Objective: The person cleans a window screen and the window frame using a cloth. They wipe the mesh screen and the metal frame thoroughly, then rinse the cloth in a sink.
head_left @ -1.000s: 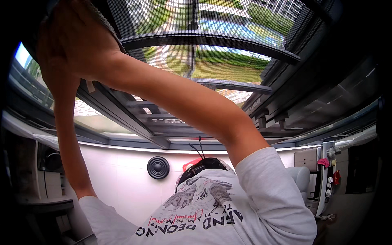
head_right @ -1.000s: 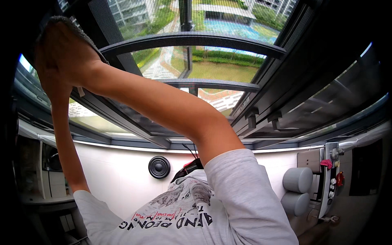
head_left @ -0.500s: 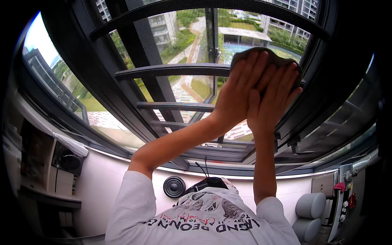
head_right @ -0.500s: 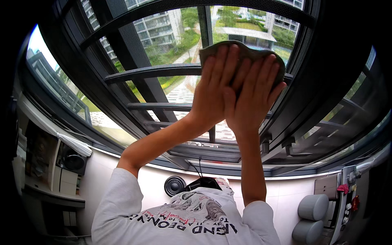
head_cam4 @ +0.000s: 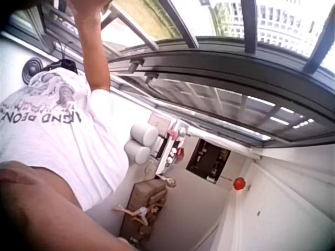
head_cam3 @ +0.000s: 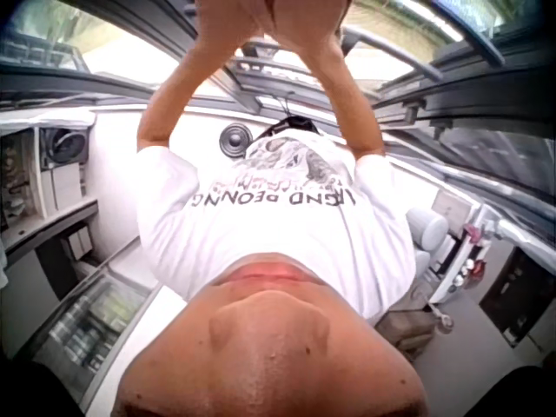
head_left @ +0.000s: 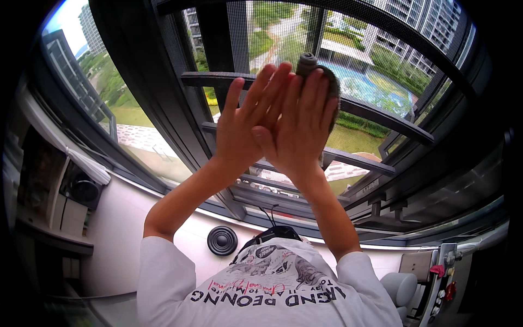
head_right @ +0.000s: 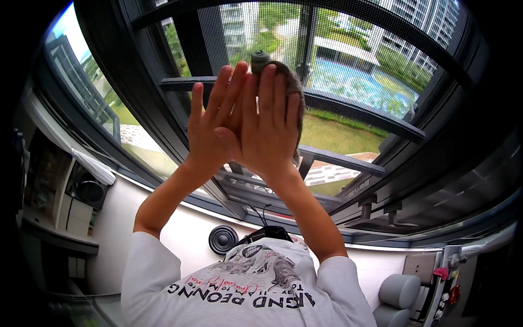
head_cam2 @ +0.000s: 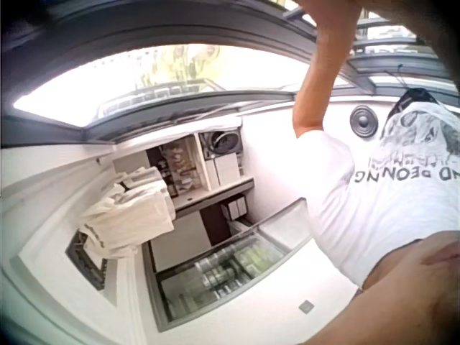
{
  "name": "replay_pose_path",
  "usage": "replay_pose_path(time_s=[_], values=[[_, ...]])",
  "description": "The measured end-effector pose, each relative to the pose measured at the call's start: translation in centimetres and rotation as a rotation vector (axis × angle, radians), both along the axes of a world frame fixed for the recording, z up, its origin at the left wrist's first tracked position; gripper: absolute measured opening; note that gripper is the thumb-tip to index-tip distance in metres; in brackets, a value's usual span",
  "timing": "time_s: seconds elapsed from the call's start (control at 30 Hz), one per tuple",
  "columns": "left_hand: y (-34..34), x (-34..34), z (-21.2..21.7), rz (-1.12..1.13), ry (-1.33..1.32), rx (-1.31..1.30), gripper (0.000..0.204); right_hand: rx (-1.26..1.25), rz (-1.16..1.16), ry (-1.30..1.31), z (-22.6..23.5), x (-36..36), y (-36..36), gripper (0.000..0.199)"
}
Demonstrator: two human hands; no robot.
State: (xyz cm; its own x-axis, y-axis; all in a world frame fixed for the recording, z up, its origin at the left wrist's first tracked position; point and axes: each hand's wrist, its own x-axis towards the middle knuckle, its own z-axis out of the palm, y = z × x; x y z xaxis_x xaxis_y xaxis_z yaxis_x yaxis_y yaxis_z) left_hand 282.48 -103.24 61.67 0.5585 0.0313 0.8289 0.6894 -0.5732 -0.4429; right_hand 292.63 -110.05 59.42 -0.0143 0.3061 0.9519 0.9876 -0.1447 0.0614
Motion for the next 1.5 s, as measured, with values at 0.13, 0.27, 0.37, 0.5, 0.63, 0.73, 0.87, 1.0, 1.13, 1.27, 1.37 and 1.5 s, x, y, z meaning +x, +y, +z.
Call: replay_pose_path(time_s=[0.13,0.27,0.37,0.5,0.63,0.73,0.87,1.0,1.13,1.27,1.37,1.5], values=[[2.9,-5.6,-1.1,0.060,-0.112,-0.186,0.062,-0.058,0.038,-0.056,1.2,-5.7,3.6,0.074],[2.3,-5.7,-2.3,-0.008,-0.174,-0.093,0.059,-0.016,0.378,0.013,0.6,-3.2,1.5,0.055],[1.4,-3.9,-2.3,0.002,-0.162,-0.139,0.056,0.190,0.639,-0.009,-0.7,-1.3,1.3,0.047],[-0.8,-0.2,-2.1,-0.201,-0.258,-0.189,0.051,0.209,0.616,-0.052,-2.3,1.1,-0.6,0.044],[-4.0,0.9,-4.3,-0.617,-0.324,-0.329,0.044,0.280,0.735,0.013,-3.0,2.4,-2.3,0.056],[-6.2,0.6,-5.1,-1.237,-0.388,-0.918,0.052,0.334,0.820,0.042,-3.4,2.0,-4.0,0.065],[-8.8,-0.5,-5.8,-1.612,-0.544,-1.647,0.065,0.255,0.734,0.012,-4.4,2.2,-7.2,0.074],[-8.7,-2.2,-5.8,-1.602,-0.377,-1.733,0.050,0.185,0.648,0.105,-5.0,1.7,-8.6,0.072],[-9.7,-2.9,-6.6,-1.446,-0.477,-1.746,0.032,0.150,0.715,0.327,-5.0,1.2,-9.8,0.069],[-9.5,-4.1,-5.7,-1.386,-0.441,-1.603,0.032,-0.108,0.929,0.976,-4.4,1.0,-13.1,0.069],[-9.7,-5.1,-5.2,-1.310,-0.441,-1.626,0.025,-0.162,0.910,1.025,-4.4,1.1,-14.2,0.057],[-9.0,-7.8,-6.5,-1.198,-0.458,-1.742,0.022,-0.246,0.850,1.085,-3.9,0.0,-15.8,0.055]])
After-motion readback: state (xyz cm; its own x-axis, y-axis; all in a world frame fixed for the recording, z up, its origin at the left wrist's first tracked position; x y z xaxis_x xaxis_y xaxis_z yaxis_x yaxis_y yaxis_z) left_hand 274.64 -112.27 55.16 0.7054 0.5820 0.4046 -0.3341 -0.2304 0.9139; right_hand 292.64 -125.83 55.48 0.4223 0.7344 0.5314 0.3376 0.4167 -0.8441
